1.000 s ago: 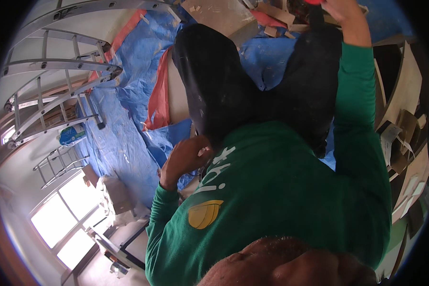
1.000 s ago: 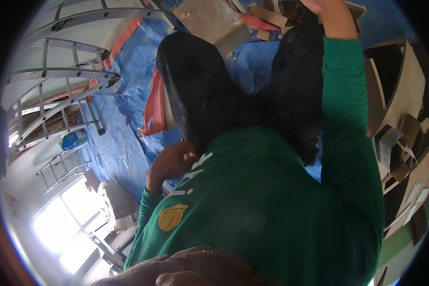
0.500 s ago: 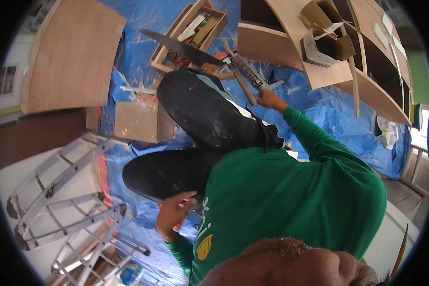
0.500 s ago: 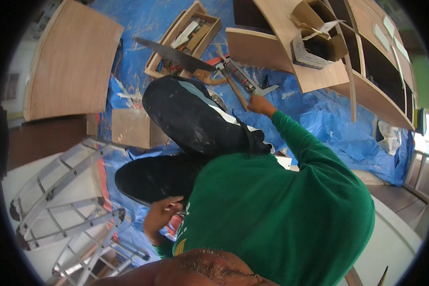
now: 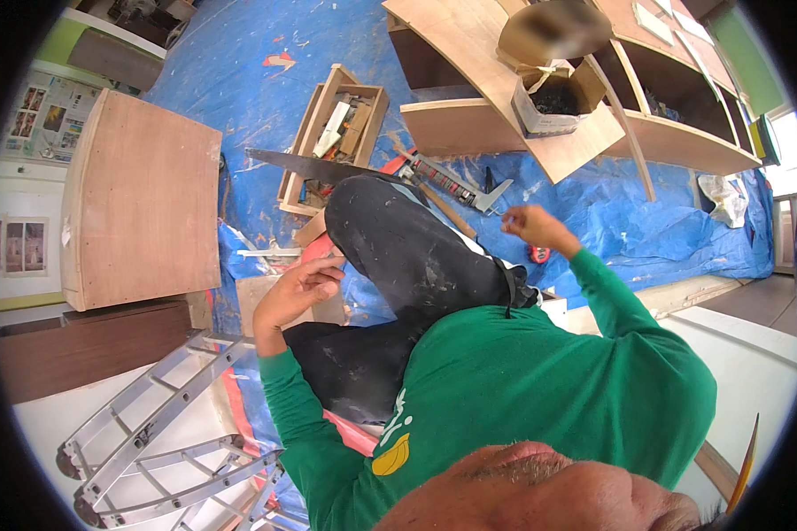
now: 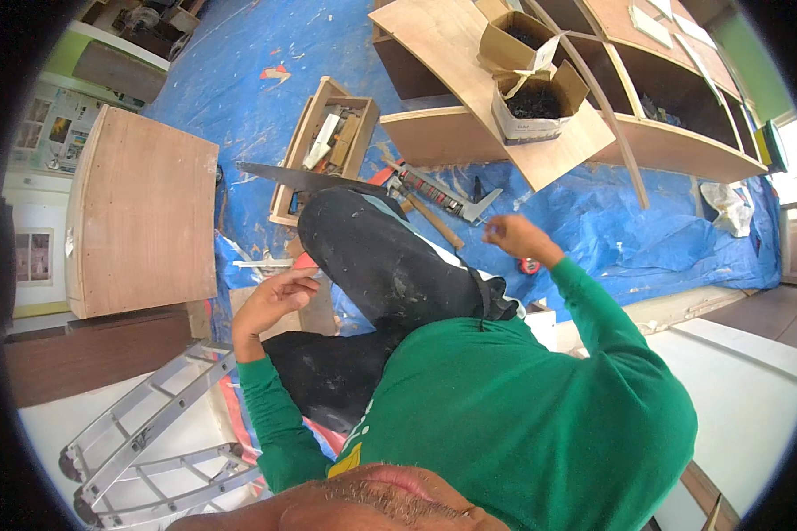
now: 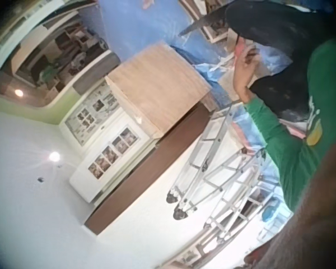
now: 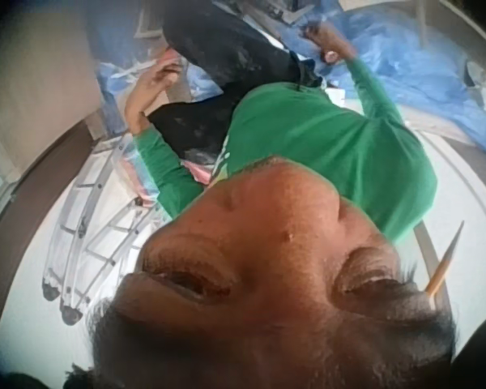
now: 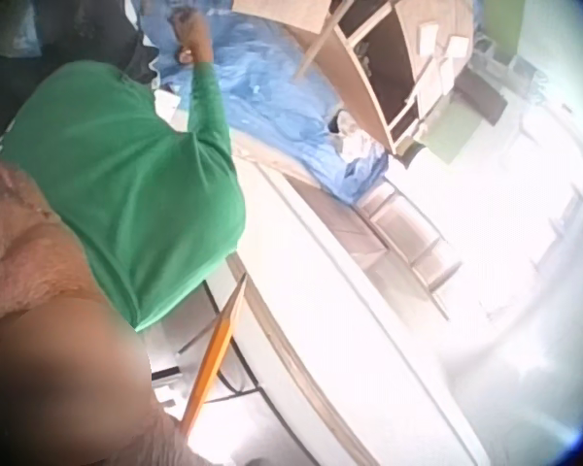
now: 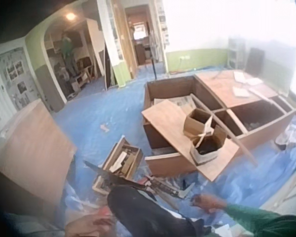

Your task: The person measures and marks a piece of plywood with a tape measure, pencil, and straightedge, then saws along the marked line using a hand saw. The cut piece is separated from the main board.

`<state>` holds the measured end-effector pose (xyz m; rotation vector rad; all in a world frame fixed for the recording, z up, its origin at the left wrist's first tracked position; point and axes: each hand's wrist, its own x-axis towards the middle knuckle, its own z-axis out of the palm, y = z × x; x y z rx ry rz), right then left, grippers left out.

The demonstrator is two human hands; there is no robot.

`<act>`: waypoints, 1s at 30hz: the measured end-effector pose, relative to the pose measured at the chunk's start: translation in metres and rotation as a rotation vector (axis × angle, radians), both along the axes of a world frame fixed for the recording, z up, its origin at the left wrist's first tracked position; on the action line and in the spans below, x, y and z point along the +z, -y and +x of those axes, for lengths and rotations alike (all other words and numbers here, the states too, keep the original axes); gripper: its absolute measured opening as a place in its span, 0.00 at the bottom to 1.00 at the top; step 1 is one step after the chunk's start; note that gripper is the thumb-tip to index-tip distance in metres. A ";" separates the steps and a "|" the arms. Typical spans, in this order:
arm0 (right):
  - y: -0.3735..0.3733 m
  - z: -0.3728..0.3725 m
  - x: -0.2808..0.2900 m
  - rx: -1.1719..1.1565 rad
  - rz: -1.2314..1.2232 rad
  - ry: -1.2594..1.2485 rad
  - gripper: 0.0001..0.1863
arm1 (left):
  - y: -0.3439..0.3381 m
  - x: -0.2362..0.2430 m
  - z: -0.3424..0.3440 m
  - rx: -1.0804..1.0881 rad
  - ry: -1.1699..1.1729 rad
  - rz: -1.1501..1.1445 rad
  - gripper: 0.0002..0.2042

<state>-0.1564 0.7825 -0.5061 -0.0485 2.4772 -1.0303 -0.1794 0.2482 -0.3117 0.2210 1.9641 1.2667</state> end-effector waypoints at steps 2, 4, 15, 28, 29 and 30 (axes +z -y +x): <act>-0.020 -0.024 0.079 -0.061 -0.135 -0.318 0.09 | 0.005 -0.021 -0.005 0.112 0.039 0.194 0.29; -0.051 -0.061 0.151 -0.094 0.112 -0.862 0.09 | 0.011 -0.036 -0.011 0.187 0.038 0.245 0.30; -0.126 -0.232 0.242 0.103 0.776 0.252 0.18 | 0.022 -0.047 -0.002 0.237 -0.024 0.080 0.28; -0.102 -0.286 0.187 0.638 1.376 0.070 0.20 | 0.021 -0.045 0.017 0.140 -0.096 -0.085 0.26; -0.102 -0.287 0.187 0.630 1.360 0.118 0.25 | 0.021 -0.043 0.019 0.142 -0.110 -0.076 0.26; -0.103 -0.286 0.189 0.392 1.217 0.214 0.25 | 0.021 -0.041 0.020 0.144 -0.119 -0.074 0.26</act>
